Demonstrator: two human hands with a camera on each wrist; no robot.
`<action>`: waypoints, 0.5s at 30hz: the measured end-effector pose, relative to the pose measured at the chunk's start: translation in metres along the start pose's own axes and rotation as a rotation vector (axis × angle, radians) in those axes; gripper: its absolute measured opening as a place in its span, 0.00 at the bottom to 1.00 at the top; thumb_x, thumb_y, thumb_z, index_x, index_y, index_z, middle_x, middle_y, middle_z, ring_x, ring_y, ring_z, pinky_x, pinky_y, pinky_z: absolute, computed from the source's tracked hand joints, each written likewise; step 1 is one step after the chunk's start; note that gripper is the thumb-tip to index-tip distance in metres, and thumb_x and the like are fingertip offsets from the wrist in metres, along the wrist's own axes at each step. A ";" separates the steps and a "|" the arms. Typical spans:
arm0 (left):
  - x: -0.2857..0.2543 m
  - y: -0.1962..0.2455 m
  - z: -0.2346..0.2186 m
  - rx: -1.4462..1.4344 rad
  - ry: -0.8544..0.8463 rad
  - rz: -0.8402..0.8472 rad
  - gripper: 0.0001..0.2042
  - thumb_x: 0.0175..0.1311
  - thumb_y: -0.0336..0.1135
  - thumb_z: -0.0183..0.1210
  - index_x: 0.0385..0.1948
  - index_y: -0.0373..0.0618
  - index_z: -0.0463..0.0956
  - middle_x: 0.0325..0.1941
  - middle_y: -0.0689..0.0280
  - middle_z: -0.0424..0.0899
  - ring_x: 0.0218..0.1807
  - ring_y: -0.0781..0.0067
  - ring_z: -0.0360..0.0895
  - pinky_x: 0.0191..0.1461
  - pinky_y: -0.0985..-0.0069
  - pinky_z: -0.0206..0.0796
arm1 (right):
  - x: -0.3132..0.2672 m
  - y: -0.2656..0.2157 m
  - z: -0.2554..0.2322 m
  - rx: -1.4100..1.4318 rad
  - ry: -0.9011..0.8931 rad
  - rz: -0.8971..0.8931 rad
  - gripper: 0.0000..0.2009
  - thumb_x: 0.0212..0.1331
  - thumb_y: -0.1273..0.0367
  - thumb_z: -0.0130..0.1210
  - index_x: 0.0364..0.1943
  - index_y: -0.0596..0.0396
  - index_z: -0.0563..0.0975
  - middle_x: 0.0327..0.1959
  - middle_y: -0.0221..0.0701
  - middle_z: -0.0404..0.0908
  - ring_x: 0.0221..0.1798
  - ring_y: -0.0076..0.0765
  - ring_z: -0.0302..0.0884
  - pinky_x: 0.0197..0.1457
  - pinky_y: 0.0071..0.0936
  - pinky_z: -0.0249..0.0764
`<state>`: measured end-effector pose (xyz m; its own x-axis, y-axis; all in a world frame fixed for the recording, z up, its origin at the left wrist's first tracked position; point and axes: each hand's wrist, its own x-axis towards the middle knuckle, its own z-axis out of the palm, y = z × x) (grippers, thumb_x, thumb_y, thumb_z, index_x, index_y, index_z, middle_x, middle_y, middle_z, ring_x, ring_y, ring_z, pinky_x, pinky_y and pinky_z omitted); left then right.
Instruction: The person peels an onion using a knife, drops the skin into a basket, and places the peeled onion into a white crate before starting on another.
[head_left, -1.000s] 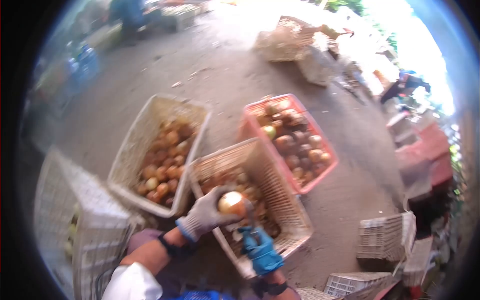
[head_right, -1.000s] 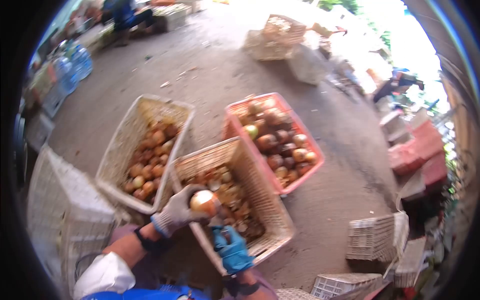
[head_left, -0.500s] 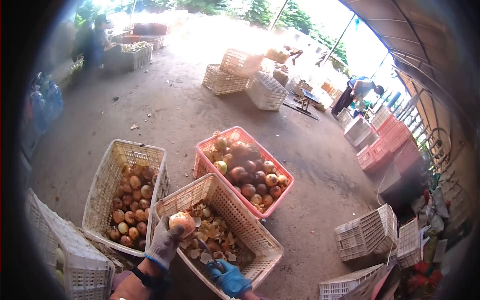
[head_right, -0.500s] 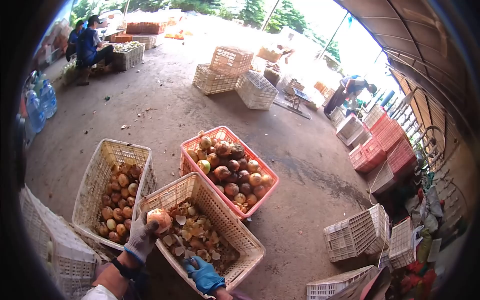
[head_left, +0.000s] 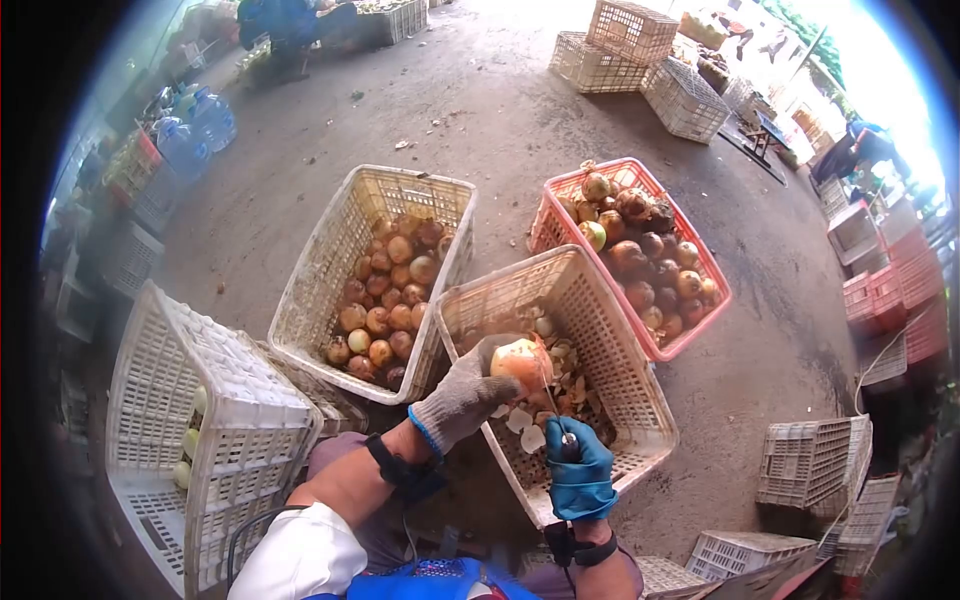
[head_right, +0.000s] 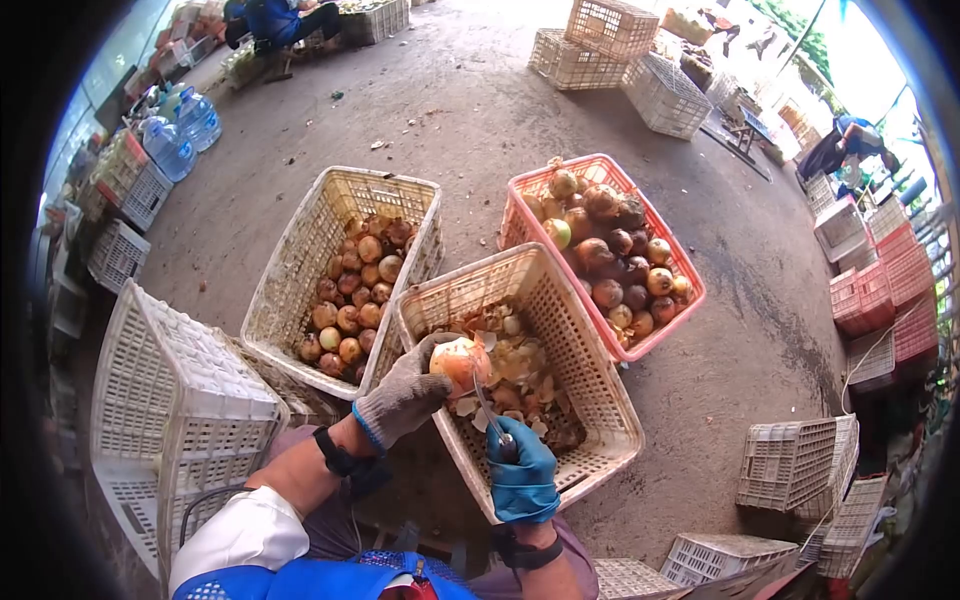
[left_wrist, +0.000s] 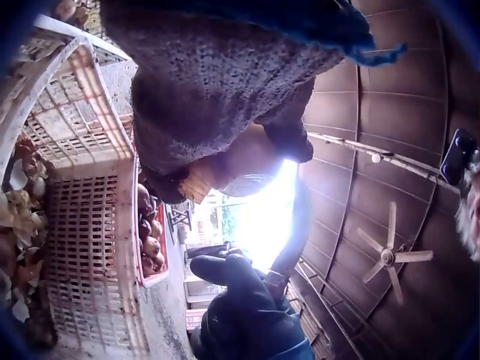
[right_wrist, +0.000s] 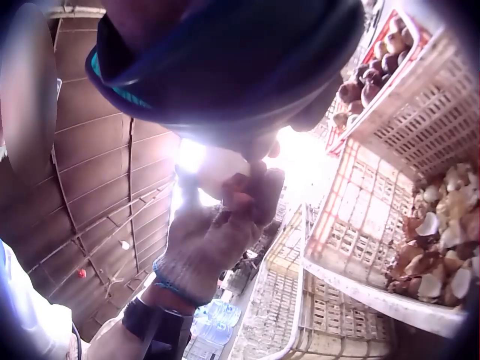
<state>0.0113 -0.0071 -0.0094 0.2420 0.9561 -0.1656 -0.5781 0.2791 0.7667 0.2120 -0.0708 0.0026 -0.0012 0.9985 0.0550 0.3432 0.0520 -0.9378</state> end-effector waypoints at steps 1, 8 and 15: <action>0.000 -0.001 -0.001 0.010 0.004 -0.009 0.47 0.47 0.49 0.82 0.68 0.43 0.64 0.62 0.63 0.76 0.61 0.71 0.78 0.61 0.73 0.76 | 0.001 0.000 0.000 -0.015 0.001 -0.014 0.12 0.74 0.64 0.57 0.46 0.60 0.83 0.29 0.32 0.81 0.32 0.27 0.78 0.38 0.30 0.75; -0.003 -0.002 0.003 -0.001 0.002 -0.024 0.40 0.53 0.47 0.77 0.66 0.43 0.68 0.60 0.65 0.77 0.59 0.73 0.76 0.62 0.74 0.71 | 0.000 0.009 -0.001 -0.030 -0.009 0.007 0.13 0.74 0.63 0.57 0.46 0.59 0.83 0.30 0.34 0.83 0.32 0.31 0.81 0.40 0.30 0.76; -0.002 -0.003 0.003 0.023 0.034 -0.036 0.41 0.51 0.46 0.78 0.66 0.43 0.66 0.59 0.64 0.77 0.58 0.73 0.77 0.59 0.76 0.74 | -0.001 0.018 0.001 -0.033 -0.006 0.013 0.10 0.72 0.66 0.58 0.48 0.57 0.84 0.33 0.39 0.85 0.34 0.39 0.85 0.41 0.33 0.78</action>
<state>0.0152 -0.0102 -0.0093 0.2352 0.9482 -0.2137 -0.5512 0.3112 0.7741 0.2177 -0.0704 -0.0149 -0.0017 0.9992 0.0408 0.3737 0.0385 -0.9267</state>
